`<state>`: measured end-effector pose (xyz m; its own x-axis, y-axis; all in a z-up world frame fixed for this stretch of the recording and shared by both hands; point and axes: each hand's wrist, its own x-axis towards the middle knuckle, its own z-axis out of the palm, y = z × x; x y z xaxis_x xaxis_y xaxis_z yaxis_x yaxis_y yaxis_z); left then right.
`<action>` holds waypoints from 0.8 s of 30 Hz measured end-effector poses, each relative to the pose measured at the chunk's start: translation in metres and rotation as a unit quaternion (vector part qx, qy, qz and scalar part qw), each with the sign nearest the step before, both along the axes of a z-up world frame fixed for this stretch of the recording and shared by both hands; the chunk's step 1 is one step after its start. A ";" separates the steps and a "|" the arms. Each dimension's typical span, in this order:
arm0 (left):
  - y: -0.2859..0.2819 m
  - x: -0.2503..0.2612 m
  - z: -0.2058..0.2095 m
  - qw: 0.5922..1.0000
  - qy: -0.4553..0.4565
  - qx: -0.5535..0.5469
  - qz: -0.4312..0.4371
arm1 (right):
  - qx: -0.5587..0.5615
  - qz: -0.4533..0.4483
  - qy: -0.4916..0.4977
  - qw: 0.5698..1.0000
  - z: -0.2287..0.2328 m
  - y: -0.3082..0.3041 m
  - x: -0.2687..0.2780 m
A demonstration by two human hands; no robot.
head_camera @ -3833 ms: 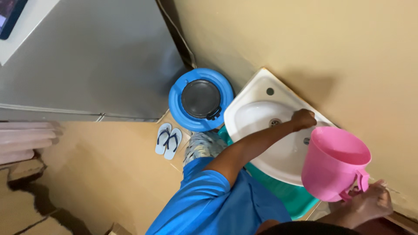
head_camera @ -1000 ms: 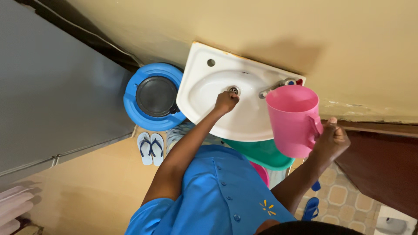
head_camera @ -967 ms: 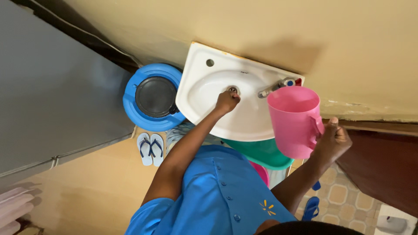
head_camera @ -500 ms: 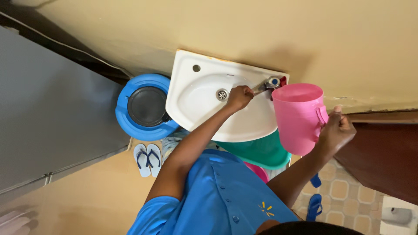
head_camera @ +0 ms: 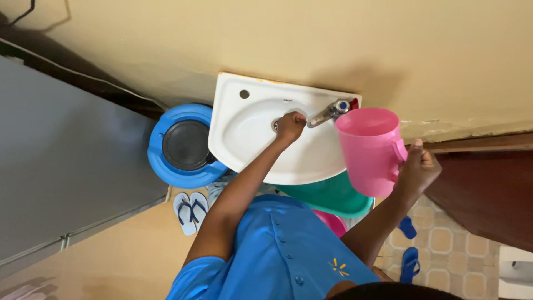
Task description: The person fills a pink pitcher with water and wipes the surface and underside of a white sink with a cloth.
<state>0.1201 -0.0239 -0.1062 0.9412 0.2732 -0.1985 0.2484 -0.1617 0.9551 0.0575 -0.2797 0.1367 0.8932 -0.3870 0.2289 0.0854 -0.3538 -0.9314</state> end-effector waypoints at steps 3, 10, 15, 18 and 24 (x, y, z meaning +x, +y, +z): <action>0.001 -0.003 -0.004 1.000 0.021 -0.002 -0.010 | -0.015 -0.010 0.031 0.999 -0.002 0.000 -0.005; 0.000 -0.004 -0.014 0.999 0.044 -0.011 -0.027 | -0.083 0.010 0.037 0.996 -0.002 0.011 -0.011; -0.002 0.010 -0.016 0.985 0.120 -0.119 -0.037 | -0.089 0.016 0.033 0.995 0.001 0.017 -0.011; -0.003 0.017 -0.016 0.952 0.189 -0.237 -0.043 | -0.093 0.023 0.034 0.995 0.002 0.018 -0.013; -0.007 0.018 -0.020 0.916 0.206 -0.341 -0.041 | -0.076 0.035 0.058 0.995 0.003 0.015 -0.016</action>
